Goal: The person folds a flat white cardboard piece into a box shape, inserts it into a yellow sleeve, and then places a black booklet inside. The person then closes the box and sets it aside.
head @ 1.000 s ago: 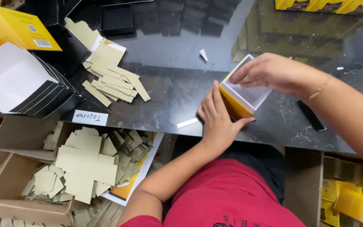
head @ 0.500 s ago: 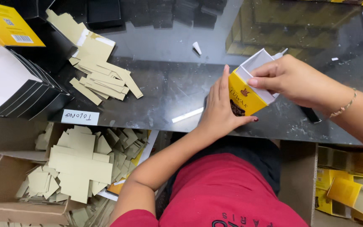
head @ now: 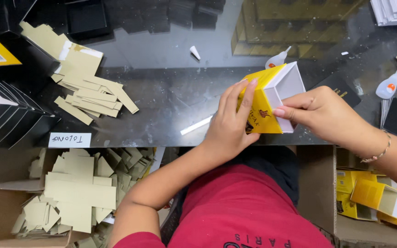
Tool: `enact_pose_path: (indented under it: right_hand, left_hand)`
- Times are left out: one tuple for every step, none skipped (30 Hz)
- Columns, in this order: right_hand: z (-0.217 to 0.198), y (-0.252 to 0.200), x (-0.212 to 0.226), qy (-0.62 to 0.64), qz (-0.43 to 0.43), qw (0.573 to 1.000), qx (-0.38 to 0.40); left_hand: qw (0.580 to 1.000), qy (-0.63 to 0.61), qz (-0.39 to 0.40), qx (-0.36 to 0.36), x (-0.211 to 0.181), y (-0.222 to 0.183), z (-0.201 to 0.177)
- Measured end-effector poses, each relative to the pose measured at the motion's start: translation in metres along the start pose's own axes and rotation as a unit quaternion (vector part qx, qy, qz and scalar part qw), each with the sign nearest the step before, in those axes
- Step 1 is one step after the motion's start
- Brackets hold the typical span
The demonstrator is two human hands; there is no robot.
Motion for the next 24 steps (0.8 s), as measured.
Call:
enact_pose_path:
  right_hand:
    - [0.003, 0.001, -0.003, 0.002, 0.001, 1.000, 0.001]
    - [0.008, 0.001, -0.009, 0.021, 0.031, 0.999, 0.026]
    - [0.014, 0.001, -0.016, 0.041, 0.062, 0.996, 0.052]
    - [0.024, 0.006, -0.017, 0.044, 0.064, 0.996, 0.053]
    - [0.036, 0.009, -0.018, 0.262, 0.071, 0.960, 0.065]
    - [0.048, 0.012, -0.019, 0.467, 0.075, 0.878, 0.073]
    - [0.053, 0.016, -0.020, 0.468, 0.074, 0.877, 0.072]
    - [0.057, 0.020, -0.021, 0.483, 0.059, 0.871, 0.060]
    - [0.059, 0.025, -0.021, 0.496, 0.042, 0.866, 0.047]
    - [0.063, 0.026, -0.026, 0.496, 0.040, 0.866, 0.047]
    - [0.066, 0.028, -0.030, 0.496, 0.012, 0.867, 0.038]
    - [0.069, 0.031, -0.033, 0.496, -0.015, 0.868, 0.029]
    - [0.067, 0.029, -0.030, 0.495, -0.017, 0.868, 0.031]
    - [0.063, 0.027, -0.029, 0.447, -0.006, 0.895, 0.005]
    - [0.064, 0.023, -0.029, 0.397, 0.009, 0.917, -0.020]
    - [0.068, 0.021, -0.033, 0.397, 0.010, 0.917, -0.017]
    - [0.070, 0.022, -0.036, 0.371, 0.009, 0.929, -0.014]
    - [0.072, 0.023, -0.039, 0.344, 0.008, 0.939, -0.010]
    - [0.070, 0.023, -0.036, 0.345, 0.009, 0.939, -0.010]
    - [0.068, 0.022, -0.032, 0.350, 0.003, 0.937, -0.006]
    - [0.067, 0.023, -0.027, 0.355, -0.004, 0.935, -0.004]
    - [0.067, 0.020, -0.032, 0.357, -0.004, 0.934, -0.005]
    - [0.064, 0.021, -0.036, 0.329, -0.010, 0.944, 0.006]
    - [0.060, 0.022, -0.039, 0.302, -0.016, 0.953, 0.017]
  left_hand:
    - [1.000, 0.000, -0.001, 0.002, -0.004, 0.002, -0.005]
    - [0.998, 0.053, 0.015, 0.012, -0.010, 0.004, -0.009]
    - [0.994, 0.105, 0.032, 0.023, -0.015, 0.006, -0.013]
    - [0.994, 0.104, 0.031, 0.026, -0.021, 0.010, -0.015]
    - [0.980, 0.195, 0.040, 0.031, -0.029, 0.013, -0.017]
    - [0.957, 0.284, 0.049, 0.035, -0.036, 0.016, -0.019]
    - [0.956, 0.285, 0.051, 0.036, -0.034, 0.015, -0.016]
    - [0.946, 0.319, 0.050, 0.032, -0.032, 0.015, -0.014]
    - [0.934, 0.353, 0.049, 0.026, -0.029, 0.017, -0.012]
    - [0.933, 0.354, 0.051, 0.025, -0.028, 0.018, -0.013]
    - [0.929, 0.362, 0.065, 0.025, -0.028, 0.018, -0.013]
    - [0.925, 0.370, 0.078, 0.026, -0.027, 0.018, -0.013]
    - [0.925, 0.372, 0.077, 0.025, -0.025, 0.020, -0.008]
    - [0.919, 0.386, 0.085, 0.010, -0.023, 0.021, -0.004]
    - [0.914, 0.396, 0.090, -0.002, -0.023, 0.018, 0.000]
    - [0.914, 0.396, 0.087, 0.000, -0.022, 0.010, 0.003]
    - [0.923, 0.376, 0.087, 0.006, -0.018, 0.007, 0.005]
    - [0.931, 0.355, 0.086, 0.013, -0.015, 0.004, 0.007]
    - [0.931, 0.354, 0.086, 0.015, -0.015, 0.005, 0.004]
    - [0.946, 0.313, 0.075, 0.028, -0.014, 0.005, 0.002]
    - [0.959, 0.273, 0.065, 0.040, -0.012, 0.006, -0.001]
    - [0.959, 0.273, 0.066, 0.041, -0.014, 0.001, -0.011]
    - [0.987, 0.132, 0.065, 0.059, -0.013, 0.001, -0.020]
    - [0.995, -0.011, 0.064, 0.077, -0.013, 0.001, -0.029]
Point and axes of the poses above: each hand's wrist, its own y-axis towards the middle knuckle, its own z-axis out of the palm, x = y × z, the point moved 4 cm from there along y, towards the middle knuckle, and after that the axes turned 4 degrees about z, right-handed, at the moved point
